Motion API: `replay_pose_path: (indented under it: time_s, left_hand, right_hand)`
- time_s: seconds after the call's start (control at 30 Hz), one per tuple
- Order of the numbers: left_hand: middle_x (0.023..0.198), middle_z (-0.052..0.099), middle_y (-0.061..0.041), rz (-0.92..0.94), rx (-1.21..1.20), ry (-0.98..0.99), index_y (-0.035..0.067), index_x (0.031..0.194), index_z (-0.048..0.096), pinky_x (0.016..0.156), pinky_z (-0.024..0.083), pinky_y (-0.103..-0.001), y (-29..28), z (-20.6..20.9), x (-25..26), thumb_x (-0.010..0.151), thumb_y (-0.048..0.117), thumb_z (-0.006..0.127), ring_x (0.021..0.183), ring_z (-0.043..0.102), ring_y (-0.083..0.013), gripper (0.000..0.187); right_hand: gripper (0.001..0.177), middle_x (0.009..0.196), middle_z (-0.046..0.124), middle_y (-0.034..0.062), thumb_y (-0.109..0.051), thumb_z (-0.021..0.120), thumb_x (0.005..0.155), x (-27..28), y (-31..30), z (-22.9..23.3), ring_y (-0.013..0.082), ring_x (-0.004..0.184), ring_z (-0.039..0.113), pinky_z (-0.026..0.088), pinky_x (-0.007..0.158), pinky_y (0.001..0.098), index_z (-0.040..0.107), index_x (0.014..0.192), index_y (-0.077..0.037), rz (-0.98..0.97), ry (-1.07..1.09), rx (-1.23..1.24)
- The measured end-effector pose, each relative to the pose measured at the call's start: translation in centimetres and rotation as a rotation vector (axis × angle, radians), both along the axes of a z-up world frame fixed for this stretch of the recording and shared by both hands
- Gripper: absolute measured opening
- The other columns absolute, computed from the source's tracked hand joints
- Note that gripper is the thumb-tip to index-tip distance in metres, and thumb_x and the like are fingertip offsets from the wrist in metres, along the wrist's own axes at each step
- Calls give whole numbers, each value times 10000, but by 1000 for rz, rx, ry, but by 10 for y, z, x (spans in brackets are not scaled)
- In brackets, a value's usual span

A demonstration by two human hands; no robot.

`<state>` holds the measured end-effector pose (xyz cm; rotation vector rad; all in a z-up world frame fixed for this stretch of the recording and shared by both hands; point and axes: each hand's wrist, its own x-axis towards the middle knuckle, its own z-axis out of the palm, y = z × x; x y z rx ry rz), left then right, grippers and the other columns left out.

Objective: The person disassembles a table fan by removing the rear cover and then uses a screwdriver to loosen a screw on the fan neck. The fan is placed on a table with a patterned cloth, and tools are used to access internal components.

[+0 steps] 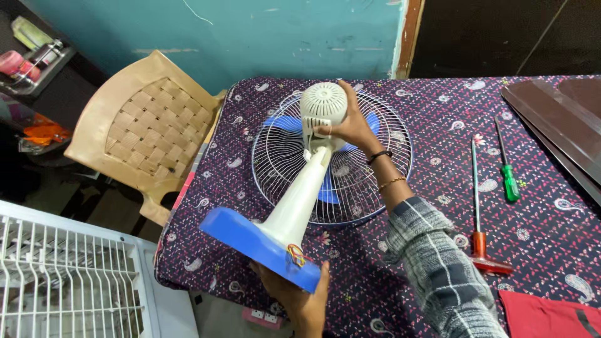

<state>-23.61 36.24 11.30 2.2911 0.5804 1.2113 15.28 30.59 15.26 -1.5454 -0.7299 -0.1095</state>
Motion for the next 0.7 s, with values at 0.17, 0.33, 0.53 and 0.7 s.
replay_pose_path:
  time_s: [0.17,0.33,0.53,0.7]
  left_hand:
    - [1368,550,-328,-62,-168,-189,-135,1442,386,1028,500,-453,19,-1,3,693,171,902,1222,609,-395,959]
    - [943,739,-190,-21,-667,-108,-65,1132,631,654,586,-365,64,78,-23,694,148,883,725,708,-273,548]
    - [935,772,-183,-132,-221,128,-53,1111,672,737,586,-408,96,124,15,752,303,867,798,773,-282,542]
    - [933,751,-251,45,-13,159,-55,1020,737,779,565,-503,128,131,86,871,493,788,849,747,-400,571]
  right_hand:
    - [1310,1445,553,254,-404,976,570,-22,-2,13,365,1330,601,552,1079,441,271,1592,17,-144,2,15]
    - [1105,1297,589,290,-458,963,628,-69,-49,39,411,1164,640,582,927,480,490,1490,45,-446,-190,-351]
    - [1122,1131,634,286,-627,927,638,-65,-103,75,410,945,698,586,732,490,527,1467,14,-580,-153,-619]
    - [1128,1127,592,328,-687,906,702,-56,-106,80,436,902,681,579,706,494,477,1503,-19,-661,-157,-681]
